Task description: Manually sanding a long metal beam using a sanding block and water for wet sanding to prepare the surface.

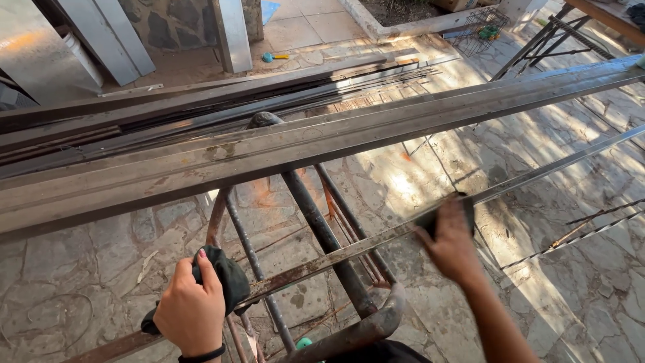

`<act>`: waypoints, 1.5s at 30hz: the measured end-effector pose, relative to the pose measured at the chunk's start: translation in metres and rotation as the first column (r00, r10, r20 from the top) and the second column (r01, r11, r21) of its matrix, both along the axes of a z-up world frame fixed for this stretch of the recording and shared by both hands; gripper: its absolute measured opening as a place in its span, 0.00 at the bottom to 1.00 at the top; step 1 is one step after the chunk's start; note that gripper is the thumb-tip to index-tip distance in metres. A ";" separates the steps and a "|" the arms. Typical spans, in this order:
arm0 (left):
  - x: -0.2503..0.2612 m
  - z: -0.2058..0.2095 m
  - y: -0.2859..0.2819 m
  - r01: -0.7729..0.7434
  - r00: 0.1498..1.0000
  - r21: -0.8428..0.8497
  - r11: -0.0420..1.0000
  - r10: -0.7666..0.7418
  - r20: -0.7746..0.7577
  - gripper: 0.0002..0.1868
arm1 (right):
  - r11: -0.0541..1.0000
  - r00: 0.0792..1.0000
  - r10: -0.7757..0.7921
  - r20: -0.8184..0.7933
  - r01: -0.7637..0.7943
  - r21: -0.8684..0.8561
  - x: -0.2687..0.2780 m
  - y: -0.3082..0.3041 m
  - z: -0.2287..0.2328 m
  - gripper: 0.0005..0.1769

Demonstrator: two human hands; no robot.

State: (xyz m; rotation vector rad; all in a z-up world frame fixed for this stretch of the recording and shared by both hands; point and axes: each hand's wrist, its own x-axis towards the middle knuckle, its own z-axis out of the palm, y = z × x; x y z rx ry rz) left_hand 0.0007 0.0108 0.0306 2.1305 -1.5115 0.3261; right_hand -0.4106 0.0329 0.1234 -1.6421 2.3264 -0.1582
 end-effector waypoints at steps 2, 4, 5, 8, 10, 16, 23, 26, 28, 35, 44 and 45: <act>0.001 -0.001 0.002 0.006 1.000 0.006 1.000 -0.006 -0.009 0.21 | 0.999 0.999 0.004 -0.047 -0.006 -0.043 -0.025 -0.002 -0.026 0.52; 0.002 0.001 0.001 0.024 1.000 0.002 1.000 -0.023 -0.013 0.22 | 0.995 0.996 -0.007 -0.089 -0.002 -0.097 0.002 -0.004 -0.027 0.54; 0.002 0.002 0.001 -0.005 1.000 0.035 0.999 0.005 0.009 0.22 | 0.996 0.993 0.090 0.075 -0.088 -0.026 0.050 0.000 -0.009 0.54; 0.000 -0.007 0.000 -0.057 0.997 0.093 0.994 0.052 0.058 0.21 | 0.920 0.908 0.389 0.154 -0.376 -0.110 0.090 0.026 0.002 0.56; 0.002 -0.012 -0.002 -0.085 0.993 0.107 0.991 0.075 0.092 0.20 | 0.799 0.815 0.578 0.035 -0.557 -0.225 0.070 0.026 -0.001 0.58; 0.008 -0.027 -0.003 -0.112 0.987 0.155 0.982 0.092 0.131 0.19 | 0.992 1.000 -0.016 0.008 0.017 -0.128 -0.030 -0.008 -0.005 0.56; 0.024 -0.065 -0.016 -0.072 0.997 -0.021 0.997 0.073 0.040 0.19 | 0.883 0.856 0.463 0.230 -0.425 -0.198 0.046 0.013 0.004 0.49; 0.019 -0.061 -0.014 -0.076 0.996 -0.024 0.997 0.077 0.042 0.20 | 0.993 0.964 0.069 0.256 -0.041 -0.112 -0.043 -0.008 0.001 0.46; 0.018 -0.053 -0.009 -0.087 0.994 0.006 0.996 0.087 0.061 0.20 | 0.972 0.976 -0.082 0.203 0.123 -0.199 -0.078 -0.021 -0.004 0.40; 0.025 -0.071 -0.012 -0.087 0.994 -0.005 0.996 0.087 0.063 0.20 | 0.925 0.914 0.381 0.141 -0.373 -0.076 0.027 0.016 -0.008 0.51; 0.044 -0.107 -0.021 -0.130 0.989 -0.018 0.991 0.131 0.073 0.19 | 0.990 0.989 -0.037 0.147 0.056 -0.128 -0.062 -0.026 0.005 0.47; 0.050 -0.118 -0.027 -0.118 0.993 -0.035 0.992 0.118 0.000 0.18 | 0.999 0.963 -0.046 0.267 0.045 0.007 -0.024 -0.020 0.041 0.49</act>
